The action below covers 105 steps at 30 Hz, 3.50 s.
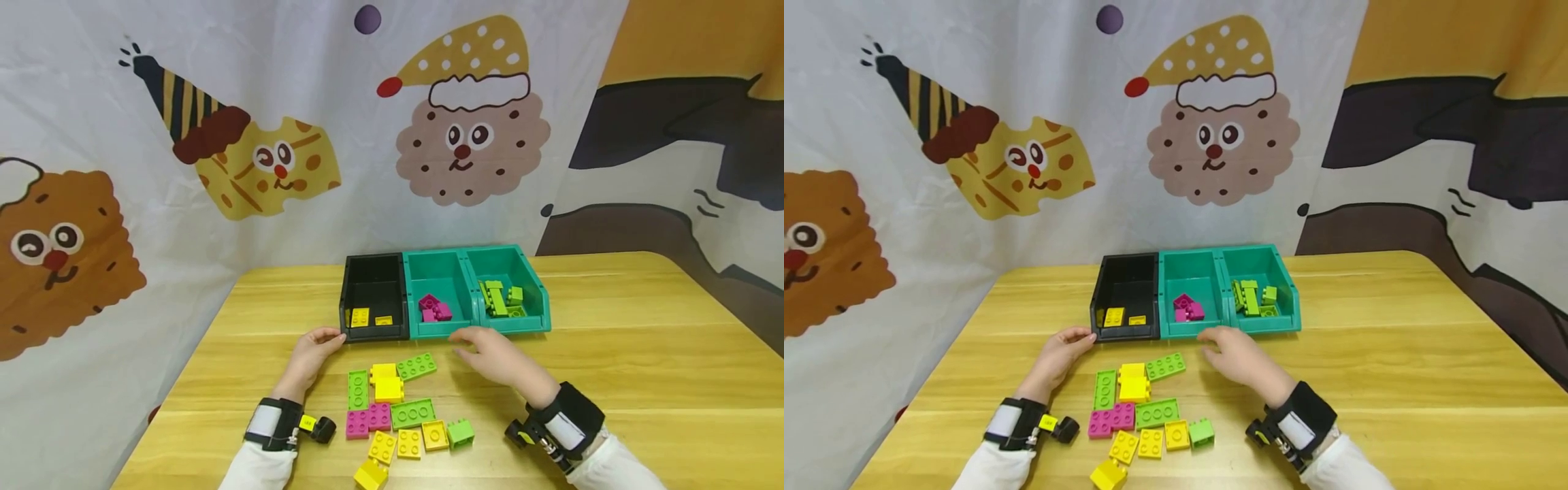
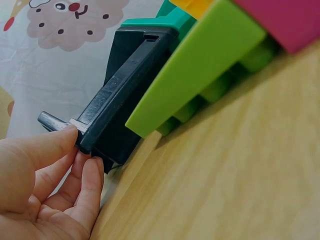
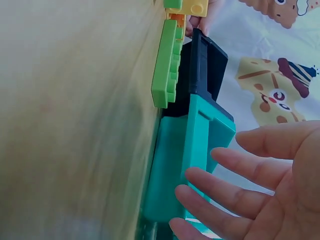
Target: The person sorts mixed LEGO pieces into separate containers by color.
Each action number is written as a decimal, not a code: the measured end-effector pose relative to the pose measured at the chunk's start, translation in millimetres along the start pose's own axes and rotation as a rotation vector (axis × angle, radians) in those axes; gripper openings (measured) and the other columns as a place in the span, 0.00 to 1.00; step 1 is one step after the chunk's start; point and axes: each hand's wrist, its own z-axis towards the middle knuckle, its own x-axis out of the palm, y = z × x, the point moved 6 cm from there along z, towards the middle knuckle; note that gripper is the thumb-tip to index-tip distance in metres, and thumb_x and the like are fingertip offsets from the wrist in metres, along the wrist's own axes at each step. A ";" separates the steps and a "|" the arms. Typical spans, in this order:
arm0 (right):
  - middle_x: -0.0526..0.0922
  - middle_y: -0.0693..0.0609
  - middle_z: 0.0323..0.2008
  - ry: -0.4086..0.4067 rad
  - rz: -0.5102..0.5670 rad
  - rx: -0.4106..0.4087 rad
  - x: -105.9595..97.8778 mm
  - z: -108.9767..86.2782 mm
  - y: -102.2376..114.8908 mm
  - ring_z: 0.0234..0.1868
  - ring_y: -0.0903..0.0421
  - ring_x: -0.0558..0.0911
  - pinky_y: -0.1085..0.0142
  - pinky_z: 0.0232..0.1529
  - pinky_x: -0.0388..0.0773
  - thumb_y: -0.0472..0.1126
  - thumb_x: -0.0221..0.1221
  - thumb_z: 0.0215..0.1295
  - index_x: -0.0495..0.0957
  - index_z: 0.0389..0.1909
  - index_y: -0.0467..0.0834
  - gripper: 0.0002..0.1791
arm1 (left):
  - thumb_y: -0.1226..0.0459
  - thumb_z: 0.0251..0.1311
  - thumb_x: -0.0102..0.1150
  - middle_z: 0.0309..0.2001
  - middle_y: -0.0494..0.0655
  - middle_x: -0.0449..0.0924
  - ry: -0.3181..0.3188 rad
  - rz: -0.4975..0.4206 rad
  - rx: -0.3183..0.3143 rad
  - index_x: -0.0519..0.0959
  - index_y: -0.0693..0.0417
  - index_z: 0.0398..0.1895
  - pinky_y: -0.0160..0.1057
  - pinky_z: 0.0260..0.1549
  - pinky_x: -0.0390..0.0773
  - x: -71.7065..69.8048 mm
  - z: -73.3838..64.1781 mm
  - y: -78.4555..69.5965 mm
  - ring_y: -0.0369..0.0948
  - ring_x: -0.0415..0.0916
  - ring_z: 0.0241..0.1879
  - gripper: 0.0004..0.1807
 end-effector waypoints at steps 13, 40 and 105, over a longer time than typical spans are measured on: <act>0.82 0.45 0.47 0.086 0.006 0.013 -1.3 -16.5 -1.2 0.44 0.49 0.79 0.55 0.45 0.78 0.45 0.58 0.65 0.78 0.50 0.37 0.18 | 0.70 0.57 0.62 0.34 0.43 0.80 0.005 -0.012 0.003 0.79 0.70 0.42 0.28 0.37 0.75 0.9 -1.3 -0.3 0.33 0.73 0.35 0.12; 0.68 0.61 0.32 0.477 -0.075 -0.138 40.9 -43.2 43.5 0.31 0.65 0.67 0.72 0.34 0.69 0.51 0.77 0.34 0.76 0.38 0.51 0.28 | 0.70 0.57 0.62 0.32 0.43 0.81 0.006 -0.039 -0.003 0.79 0.70 0.42 0.27 0.37 0.76 1.2 -0.6 0.6 0.33 0.75 0.34 0.12; 0.81 0.56 0.28 -0.202 0.057 -0.208 -25.1 -24.3 31.4 0.29 0.65 0.75 0.74 0.25 0.74 0.35 0.69 0.50 0.82 0.33 0.42 0.09 | 0.69 0.56 0.63 0.35 0.44 0.81 0.004 -0.001 -0.003 0.79 0.69 0.41 0.28 0.38 0.74 1.2 -0.3 1.2 0.34 0.73 0.36 0.12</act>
